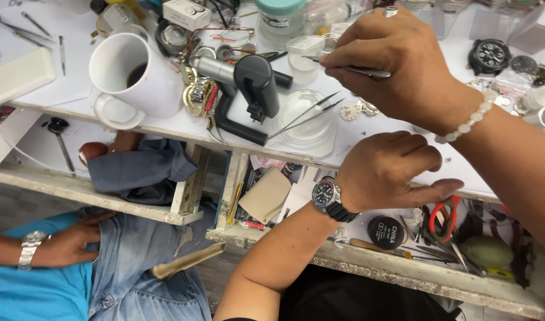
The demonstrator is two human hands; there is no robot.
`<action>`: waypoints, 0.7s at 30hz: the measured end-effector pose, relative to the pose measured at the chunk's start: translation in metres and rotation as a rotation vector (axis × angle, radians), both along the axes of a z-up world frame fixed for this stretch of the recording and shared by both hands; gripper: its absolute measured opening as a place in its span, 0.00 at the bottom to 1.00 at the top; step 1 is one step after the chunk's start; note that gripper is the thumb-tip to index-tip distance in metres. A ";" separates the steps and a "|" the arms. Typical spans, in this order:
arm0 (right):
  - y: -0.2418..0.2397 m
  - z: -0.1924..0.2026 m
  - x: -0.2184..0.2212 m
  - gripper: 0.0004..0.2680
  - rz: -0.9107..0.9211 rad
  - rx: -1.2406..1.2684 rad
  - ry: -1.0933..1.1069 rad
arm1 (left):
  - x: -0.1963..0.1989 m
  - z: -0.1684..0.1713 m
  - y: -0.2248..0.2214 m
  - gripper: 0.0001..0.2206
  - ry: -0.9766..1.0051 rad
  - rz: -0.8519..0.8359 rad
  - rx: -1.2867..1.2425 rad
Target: Adjusting and assembling tiny components of a watch dial and movement using tweezers on a repair bench.
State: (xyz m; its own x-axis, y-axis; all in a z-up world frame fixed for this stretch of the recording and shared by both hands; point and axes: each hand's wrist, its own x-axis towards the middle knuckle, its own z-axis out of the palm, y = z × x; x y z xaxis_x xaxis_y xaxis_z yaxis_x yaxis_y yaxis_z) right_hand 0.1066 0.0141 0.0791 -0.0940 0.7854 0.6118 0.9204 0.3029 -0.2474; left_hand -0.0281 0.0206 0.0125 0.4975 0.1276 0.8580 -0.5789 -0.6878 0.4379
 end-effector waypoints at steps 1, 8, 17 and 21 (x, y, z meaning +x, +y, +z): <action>-0.002 -0.003 0.000 0.02 -0.012 0.000 0.001 | 0.000 0.000 -0.001 0.14 0.001 -0.012 0.000; -0.001 -0.012 0.001 0.01 -0.004 0.081 -0.036 | 0.004 0.001 -0.002 0.13 0.011 -0.076 -0.009; -0.100 0.055 -0.028 0.03 0.067 0.080 0.208 | 0.005 -0.001 -0.013 0.12 0.228 -0.054 0.050; -0.230 0.041 -0.053 0.04 -0.137 0.028 0.208 | 0.013 -0.004 -0.012 0.13 0.109 -0.079 0.158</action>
State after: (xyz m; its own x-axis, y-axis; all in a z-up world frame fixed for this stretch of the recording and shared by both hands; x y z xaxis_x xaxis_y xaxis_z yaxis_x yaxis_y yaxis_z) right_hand 0.0535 -0.2155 0.1204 0.1421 0.7649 0.6282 0.8833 0.1885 -0.4293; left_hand -0.0154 0.0082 0.0081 0.5913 -0.0477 0.8050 -0.5892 -0.7072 0.3908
